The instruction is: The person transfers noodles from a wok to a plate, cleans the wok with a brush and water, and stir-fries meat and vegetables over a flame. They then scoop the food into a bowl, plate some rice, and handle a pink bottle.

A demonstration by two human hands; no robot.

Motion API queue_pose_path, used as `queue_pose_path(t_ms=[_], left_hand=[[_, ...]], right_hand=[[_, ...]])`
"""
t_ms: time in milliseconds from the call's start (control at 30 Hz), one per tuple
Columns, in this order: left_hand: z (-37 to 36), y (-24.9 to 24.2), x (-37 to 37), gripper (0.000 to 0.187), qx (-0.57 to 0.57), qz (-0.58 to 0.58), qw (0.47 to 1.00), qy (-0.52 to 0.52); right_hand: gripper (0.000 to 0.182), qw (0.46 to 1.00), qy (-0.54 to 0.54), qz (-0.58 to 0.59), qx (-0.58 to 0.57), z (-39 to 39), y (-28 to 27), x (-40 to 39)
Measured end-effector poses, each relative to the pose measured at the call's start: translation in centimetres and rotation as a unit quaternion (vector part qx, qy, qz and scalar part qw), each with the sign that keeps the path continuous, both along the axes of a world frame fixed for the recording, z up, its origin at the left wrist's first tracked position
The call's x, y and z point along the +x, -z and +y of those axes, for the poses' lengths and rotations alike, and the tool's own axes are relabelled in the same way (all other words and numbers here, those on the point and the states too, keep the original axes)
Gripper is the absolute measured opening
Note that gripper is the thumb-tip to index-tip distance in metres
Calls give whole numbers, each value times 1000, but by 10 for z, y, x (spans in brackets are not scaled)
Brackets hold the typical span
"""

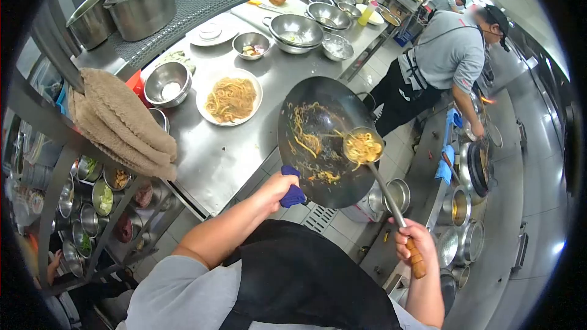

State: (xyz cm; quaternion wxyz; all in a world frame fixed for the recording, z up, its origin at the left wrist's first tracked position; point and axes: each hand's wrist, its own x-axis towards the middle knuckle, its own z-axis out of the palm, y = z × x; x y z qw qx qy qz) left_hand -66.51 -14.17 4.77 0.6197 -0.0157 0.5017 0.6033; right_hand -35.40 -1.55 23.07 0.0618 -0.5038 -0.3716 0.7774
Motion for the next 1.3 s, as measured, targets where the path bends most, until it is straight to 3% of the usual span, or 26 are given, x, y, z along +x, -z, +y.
queue_pose_path(t_ms=[133, 200, 267, 333, 467, 533, 600, 667, 733, 833, 1000, 1133, 1200, 1300], left_hand=[[1, -16, 2, 4, 25, 66, 997, -23], [6, -14, 6, 4, 57, 112, 992, -31], [12, -15, 7, 4, 72, 136, 988, -24], [21, -16, 8, 4, 84, 163, 983, -21], [42, 0, 5, 9, 73, 212, 975, -5], [42, 4, -1, 12, 34, 233, 972, 22], [34, 7, -7, 14, 8, 259, 966, 16], [25, 0, -11, 17, 51, 218, 975, 3], [15, -22, -16, 17, 63, 192, 979, -35], [7, -31, -19, 11, 31, 61, 997, -17], [-4, -18, -19, 10, 12, 19, 999, -27], [-7, -16, -15, 8, 29, 31, 999, -35], [-9, -30, -12, 11, 54, 96, 993, -33], [-1, -28, -7, 14, 64, 192, 979, -21]], right_hand=[[23, 990, -24, -109, 86, 20, -7, -7], [8, 977, -67, -146, 142, 30, 4, -18], [5, 962, -125, -174, 169, 29, 18, -42], [8, 970, -118, -148, 154, 15, 30, -65], [25, 993, -106, -7, 42, -17, 1, -90], [36, 986, -78, 147, -28, -22, -4, -86], [50, 949, -31, 285, -130, -21, 40, -58], [53, 916, -7, 359, -180, -31, 96, -34], [52, 924, -6, 342, -172, -49, 88, -46], [46, 923, 37, 300, -239, -36, 53, -58], [43, 936, 52, 254, -240, -23, 30, -38], [28, 997, -61, 11, -39, 3, -4, -20], [6, 993, -82, -79, 25, 7, -16, -21], [5, 984, -106, -136, 50, 4, -14, -33]])
